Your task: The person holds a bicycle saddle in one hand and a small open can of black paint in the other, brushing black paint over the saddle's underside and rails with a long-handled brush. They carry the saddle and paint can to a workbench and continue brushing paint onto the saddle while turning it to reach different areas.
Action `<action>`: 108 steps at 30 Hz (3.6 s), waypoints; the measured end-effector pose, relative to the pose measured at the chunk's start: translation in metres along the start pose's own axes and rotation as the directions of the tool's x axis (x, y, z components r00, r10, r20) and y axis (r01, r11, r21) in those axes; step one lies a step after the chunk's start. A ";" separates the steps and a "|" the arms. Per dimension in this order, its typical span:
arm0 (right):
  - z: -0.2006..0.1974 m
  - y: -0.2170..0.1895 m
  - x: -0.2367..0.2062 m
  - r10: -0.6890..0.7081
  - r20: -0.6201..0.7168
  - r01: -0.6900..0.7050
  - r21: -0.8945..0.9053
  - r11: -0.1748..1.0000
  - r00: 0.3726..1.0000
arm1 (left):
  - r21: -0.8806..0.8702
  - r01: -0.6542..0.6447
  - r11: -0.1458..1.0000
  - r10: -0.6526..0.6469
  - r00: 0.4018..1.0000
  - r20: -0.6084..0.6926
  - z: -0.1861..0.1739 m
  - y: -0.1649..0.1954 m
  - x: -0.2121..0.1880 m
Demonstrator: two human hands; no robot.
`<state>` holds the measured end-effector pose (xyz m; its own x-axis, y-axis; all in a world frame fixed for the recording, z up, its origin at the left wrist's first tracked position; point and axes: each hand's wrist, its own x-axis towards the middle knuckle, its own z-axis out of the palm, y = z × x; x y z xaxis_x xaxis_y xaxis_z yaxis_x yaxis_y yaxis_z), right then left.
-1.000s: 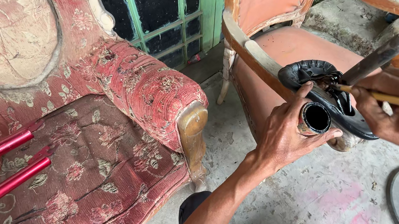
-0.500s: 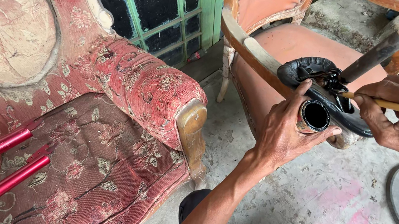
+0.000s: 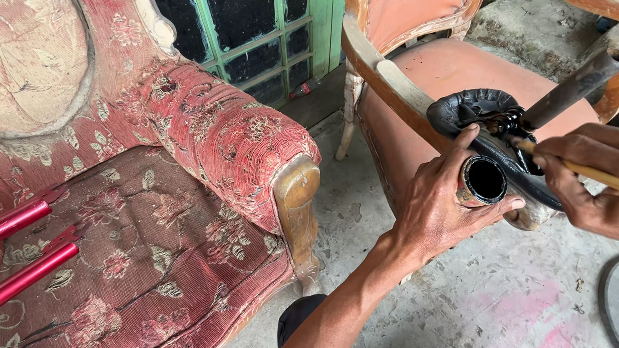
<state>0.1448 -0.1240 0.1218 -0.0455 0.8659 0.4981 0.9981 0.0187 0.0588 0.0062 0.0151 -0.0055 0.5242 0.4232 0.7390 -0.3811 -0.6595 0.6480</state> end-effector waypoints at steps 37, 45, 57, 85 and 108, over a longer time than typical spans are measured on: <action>-0.014 0.013 0.058 -0.007 0.052 0.004 0.063 0.998 0.999 | 0.027 0.003 1.000 -0.002 1.000 -0.023 -0.001 0.000 -0.003; -0.025 -0.025 0.139 0.357 0.423 -0.224 -0.333 0.916 0.833 | 0.049 0.002 0.999 -0.001 1.000 -0.025 0.000 -0.005 -0.007; -0.017 -0.014 0.134 0.362 0.396 -0.230 -0.342 0.911 0.844 | 0.078 -0.001 0.997 0.003 1.000 -0.021 0.004 -0.011 -0.008; -0.026 -0.005 0.107 0.338 0.169 -0.291 -0.251 0.923 0.926 | 0.059 0.023 0.998 -0.022 1.000 -0.019 0.000 -0.001 -0.007; -0.039 -0.017 0.086 0.154 0.051 -0.132 -0.301 0.945 0.987 | -0.051 0.041 0.998 -0.041 0.999 0.015 -0.004 0.006 -0.005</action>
<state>0.1225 -0.0691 0.1977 0.1110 0.8830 0.4560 0.9362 -0.2468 0.2500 -0.0018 0.0111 -0.0048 0.5509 0.4401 0.7091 -0.3970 -0.6091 0.6866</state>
